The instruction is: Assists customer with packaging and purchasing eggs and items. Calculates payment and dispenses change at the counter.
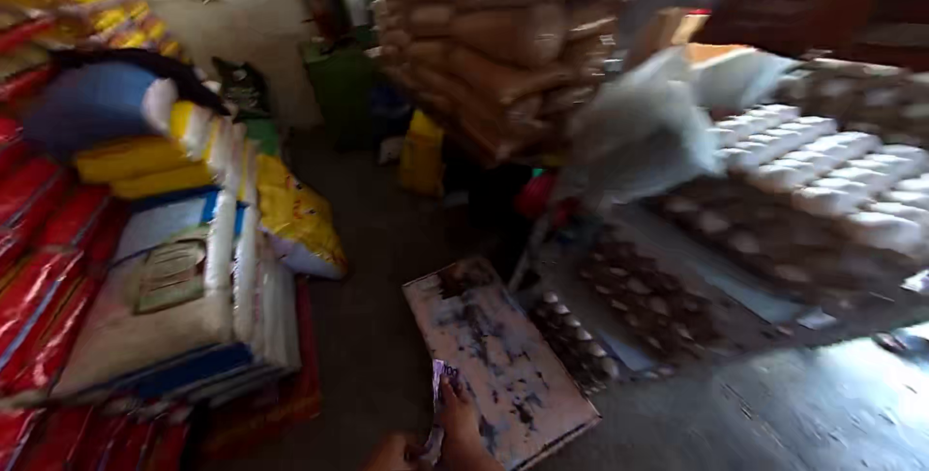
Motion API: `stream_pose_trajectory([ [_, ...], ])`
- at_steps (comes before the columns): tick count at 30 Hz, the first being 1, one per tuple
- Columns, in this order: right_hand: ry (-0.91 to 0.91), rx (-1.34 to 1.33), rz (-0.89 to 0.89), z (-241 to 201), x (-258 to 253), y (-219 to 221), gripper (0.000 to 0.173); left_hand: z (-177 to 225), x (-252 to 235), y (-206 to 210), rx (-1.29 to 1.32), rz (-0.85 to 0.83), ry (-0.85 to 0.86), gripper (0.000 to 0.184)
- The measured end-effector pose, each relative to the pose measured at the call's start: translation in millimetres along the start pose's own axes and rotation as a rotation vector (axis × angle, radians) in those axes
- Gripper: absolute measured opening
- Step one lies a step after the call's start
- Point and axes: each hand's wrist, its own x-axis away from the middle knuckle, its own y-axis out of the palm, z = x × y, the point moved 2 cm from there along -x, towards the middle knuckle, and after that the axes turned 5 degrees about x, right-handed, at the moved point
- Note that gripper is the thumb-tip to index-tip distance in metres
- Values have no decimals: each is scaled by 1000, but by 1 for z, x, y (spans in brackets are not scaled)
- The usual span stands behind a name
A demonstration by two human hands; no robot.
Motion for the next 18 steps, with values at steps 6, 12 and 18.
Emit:
stream_pose_trajectory([
  [6,-73,252,-114,-29,-41,130,36,-72,4,-141,427,202,34,33],
  [12,-480,758,-393,-97,-165,180,54,-40,-109,-271,573,119,212,38],
  [18,-381,1110,-635,-179,-308,286,31,10,-227,-446,598,161,250,45],
])
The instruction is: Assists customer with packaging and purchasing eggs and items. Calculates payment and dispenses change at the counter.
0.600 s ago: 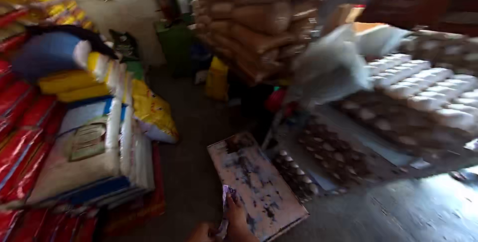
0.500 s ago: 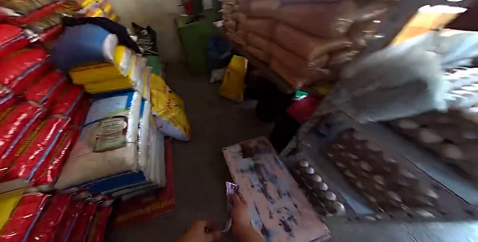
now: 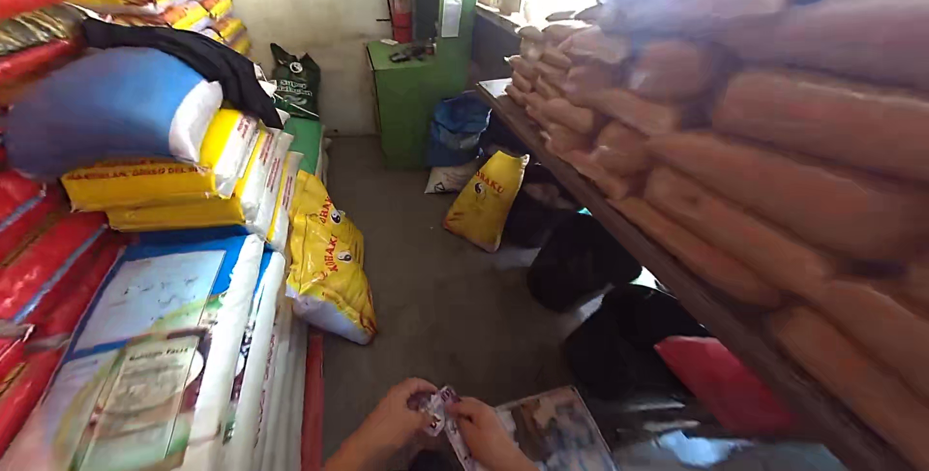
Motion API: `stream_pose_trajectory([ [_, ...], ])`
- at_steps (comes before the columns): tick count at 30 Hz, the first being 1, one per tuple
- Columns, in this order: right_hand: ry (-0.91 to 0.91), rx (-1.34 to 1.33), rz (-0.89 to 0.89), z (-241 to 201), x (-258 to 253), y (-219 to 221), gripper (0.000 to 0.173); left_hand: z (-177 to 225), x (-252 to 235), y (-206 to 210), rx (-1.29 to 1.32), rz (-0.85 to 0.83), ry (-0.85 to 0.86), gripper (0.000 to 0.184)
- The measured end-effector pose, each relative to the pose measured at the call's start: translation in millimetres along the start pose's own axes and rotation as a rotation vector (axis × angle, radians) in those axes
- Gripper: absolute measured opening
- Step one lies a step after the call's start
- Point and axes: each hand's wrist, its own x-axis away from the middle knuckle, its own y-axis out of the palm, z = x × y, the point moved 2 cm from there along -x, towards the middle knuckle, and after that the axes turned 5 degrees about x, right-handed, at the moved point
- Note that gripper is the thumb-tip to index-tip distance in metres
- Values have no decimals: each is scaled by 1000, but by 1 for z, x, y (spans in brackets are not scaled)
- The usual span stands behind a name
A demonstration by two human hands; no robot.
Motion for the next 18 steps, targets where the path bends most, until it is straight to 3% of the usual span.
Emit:
stream_pose_trajectory([
  [4,-75,28,-128,-78,-136,-47,33,76,-70,-94,229,326,53,41],
  [10,-242,7,-12,-193,-347,-110,56,174,-186,-247,273,648,155,36],
  [13,-214,81,54,-220,-451,-137,50,214,-257,-318,173,607,166,30],
  [18,-229,49,31,-251,-603,-224,36,313,-382,-407,312,428,270,9],
])
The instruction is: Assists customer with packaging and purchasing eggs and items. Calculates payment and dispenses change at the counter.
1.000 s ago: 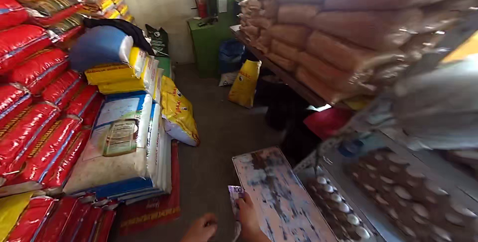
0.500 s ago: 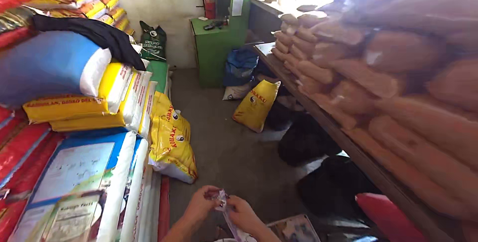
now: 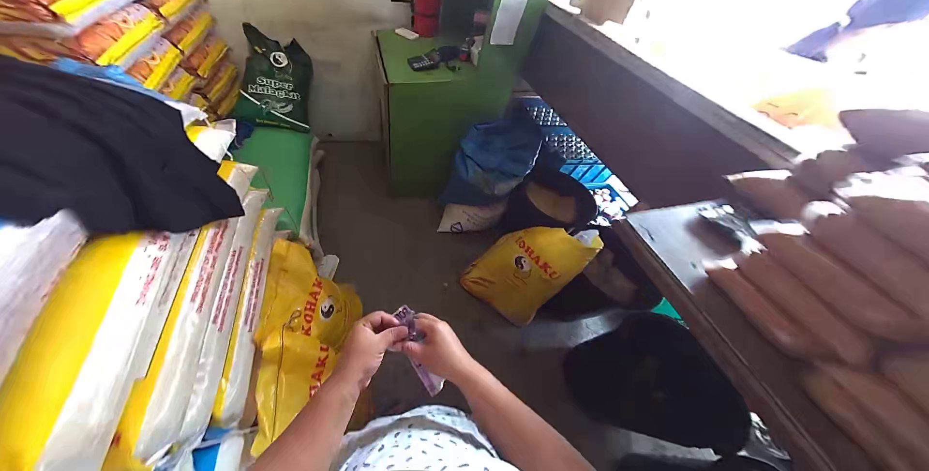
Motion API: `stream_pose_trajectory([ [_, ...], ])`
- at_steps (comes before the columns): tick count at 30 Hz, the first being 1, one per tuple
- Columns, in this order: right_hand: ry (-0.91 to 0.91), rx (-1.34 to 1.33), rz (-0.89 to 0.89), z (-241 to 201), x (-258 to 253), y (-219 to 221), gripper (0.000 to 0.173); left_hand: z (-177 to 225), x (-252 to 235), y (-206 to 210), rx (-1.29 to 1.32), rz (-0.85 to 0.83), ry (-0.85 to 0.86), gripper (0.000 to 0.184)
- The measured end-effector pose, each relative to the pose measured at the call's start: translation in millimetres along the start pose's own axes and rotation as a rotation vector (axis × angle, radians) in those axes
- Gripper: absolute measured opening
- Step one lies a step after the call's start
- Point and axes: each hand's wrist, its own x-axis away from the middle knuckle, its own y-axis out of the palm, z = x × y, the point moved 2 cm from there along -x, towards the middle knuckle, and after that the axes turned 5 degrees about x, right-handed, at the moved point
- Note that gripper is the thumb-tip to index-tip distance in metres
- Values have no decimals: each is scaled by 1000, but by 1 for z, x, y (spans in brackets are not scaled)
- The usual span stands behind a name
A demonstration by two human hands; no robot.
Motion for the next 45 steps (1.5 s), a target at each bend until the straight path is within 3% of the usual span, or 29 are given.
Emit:
stream_pose_trajectory([
  [6,-84,-160,60,14,-163,-103,27,86,-193,1,-26,-200,99,3],
  [11,-44,-436,137,38,-355,-167,31,130,-379,-20,38,-141,119,3],
  [15,-39,-397,58,5,-517,-208,27,177,-502,-55,65,-31,34,5],
  [20,25,-594,-6,-42,-678,-227,23,248,-626,-119,-36,-70,84,19],
  [23,42,-623,181,-51,-763,-243,21,279,-726,-157,-298,-133,52,14],
  [27,104,-657,624,-30,-834,-269,24,312,-862,-177,-738,-298,52,17],
  [33,330,-884,1120,1,-851,-308,23,388,-1007,-99,-887,-666,329,30],
  [37,400,-994,1388,20,-857,-332,23,391,-1084,-17,-990,-916,525,40],
  [41,276,-1133,1381,40,-892,-363,27,358,-1138,58,-1135,-1048,703,46],
  [45,235,-1110,1387,46,-943,-371,24,342,-1161,91,-1322,-1127,800,55],
])
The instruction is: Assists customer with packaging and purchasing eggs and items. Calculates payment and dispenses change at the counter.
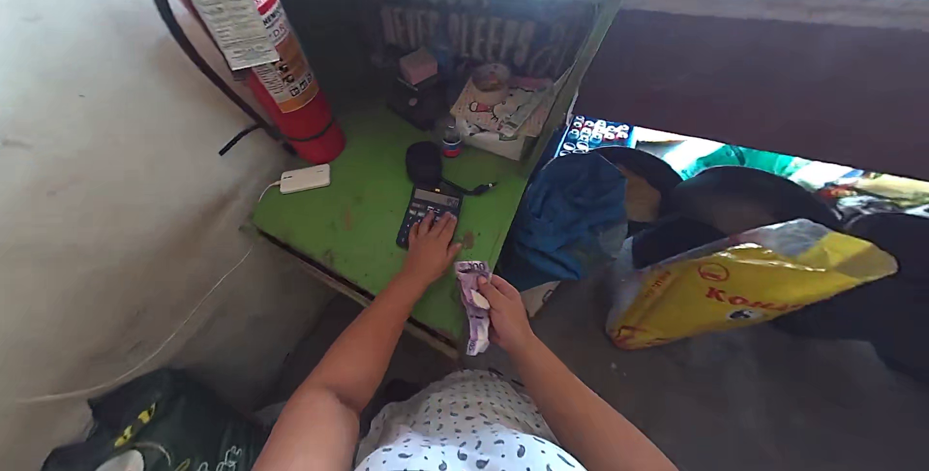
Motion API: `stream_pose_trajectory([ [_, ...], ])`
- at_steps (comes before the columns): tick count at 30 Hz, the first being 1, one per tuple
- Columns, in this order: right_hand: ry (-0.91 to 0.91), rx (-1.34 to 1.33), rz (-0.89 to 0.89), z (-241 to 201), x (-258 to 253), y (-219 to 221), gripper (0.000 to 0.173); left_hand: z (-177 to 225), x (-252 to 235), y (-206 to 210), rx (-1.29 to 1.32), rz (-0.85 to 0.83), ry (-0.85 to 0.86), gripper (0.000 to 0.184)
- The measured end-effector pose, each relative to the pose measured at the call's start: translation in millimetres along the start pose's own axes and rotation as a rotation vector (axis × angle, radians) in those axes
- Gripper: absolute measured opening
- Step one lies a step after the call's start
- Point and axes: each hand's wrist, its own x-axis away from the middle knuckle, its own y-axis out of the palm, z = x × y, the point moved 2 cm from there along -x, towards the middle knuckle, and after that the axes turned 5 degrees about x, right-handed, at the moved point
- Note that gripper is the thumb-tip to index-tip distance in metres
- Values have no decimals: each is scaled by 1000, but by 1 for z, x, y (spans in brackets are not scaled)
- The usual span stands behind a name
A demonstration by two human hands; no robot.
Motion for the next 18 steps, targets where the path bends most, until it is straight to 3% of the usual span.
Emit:
stream_pose_trajectory([
  [4,-119,162,133,22,-8,26,22,-11,-15,-18,-58,-80,101,49],
  [7,-278,517,222,35,-6,31,24,-46,-5,-29,135,73,136,36],
  [9,-326,665,273,37,-5,34,25,-75,10,-36,236,179,68,32],
  [12,-365,755,361,39,-3,38,27,-106,27,-42,337,183,14,33],
  [18,-380,851,421,42,-2,43,29,-121,28,-32,298,181,156,35],
])
